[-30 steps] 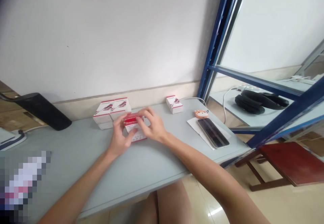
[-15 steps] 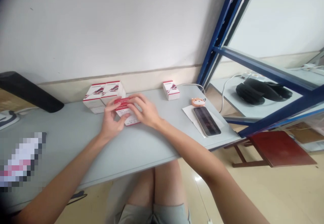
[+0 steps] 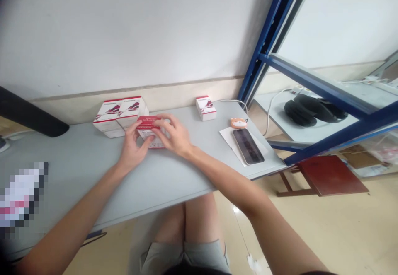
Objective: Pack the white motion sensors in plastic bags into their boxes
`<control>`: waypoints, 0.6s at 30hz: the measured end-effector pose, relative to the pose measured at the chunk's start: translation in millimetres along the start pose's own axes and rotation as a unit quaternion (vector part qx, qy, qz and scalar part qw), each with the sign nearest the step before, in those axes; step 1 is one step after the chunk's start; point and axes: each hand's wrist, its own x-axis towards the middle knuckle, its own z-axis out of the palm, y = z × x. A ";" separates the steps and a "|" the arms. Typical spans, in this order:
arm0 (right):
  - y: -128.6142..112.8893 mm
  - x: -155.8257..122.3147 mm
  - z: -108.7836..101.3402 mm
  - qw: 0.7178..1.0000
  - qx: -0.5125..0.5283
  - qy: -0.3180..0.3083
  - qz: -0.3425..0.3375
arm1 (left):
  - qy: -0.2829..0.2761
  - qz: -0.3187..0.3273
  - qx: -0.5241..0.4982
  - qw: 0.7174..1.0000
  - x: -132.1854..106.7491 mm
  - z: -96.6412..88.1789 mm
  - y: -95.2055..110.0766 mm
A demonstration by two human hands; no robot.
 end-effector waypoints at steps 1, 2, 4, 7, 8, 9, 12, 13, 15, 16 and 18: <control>0.9 0.1 0.5 1.000 -0.001 0.000 -0.002 | 0.001 0.000 -0.003 1.000 -0.7 1.0 -0.7; 2.1 0.2 1.1 1.000 -0.002 -0.004 -0.001 | 0.003 0.001 -0.005 1.000 -1.2 1.8 -1.0; 4.9 0.4 2.2 1.000 -0.005 -0.015 0.006 | 0.010 0.003 -0.002 1.000 -1.8 2.9 -1.0; 7.8 0.6 2.7 1.000 -0.005 -0.020 0.011 | 0.016 0.003 0.012 1.000 -1.4 2.8 -0.3; 8.1 0.8 2.4 1.000 -0.007 -0.019 0.009 | 0.015 0.002 0.014 1.000 -1.1 2.5 -0.2; 8.0 1.1 2.0 1.000 -0.011 -0.016 0.007 | 0.012 0.000 0.014 1.000 -0.7 2.1 0.0; 6.8 2.2 0.4 1.000 -0.026 -0.001 -0.008 | 0.002 -0.010 0.008 1.000 0.8 1.0 0.6; 6.4 2.7 0.1 0.999 -0.030 0.006 -0.014 | -0.002 -0.012 0.006 1.000 1.3 0.7 1.0; 6.1 3.6 0.1 0.999 -0.035 0.020 -0.026 | -0.009 -0.013 0.006 1.000 2.2 0.2 2.4; 6.2 4.1 0.4 0.998 -0.040 0.026 -0.030 | -0.010 -0.012 0.006 1.000 2.6 -0.1 3.3; 6.7 4.8 1.4 0.997 -0.051 0.033 -0.037 | -0.009 -0.011 0.010 1.000 3.1 -0.6 5.3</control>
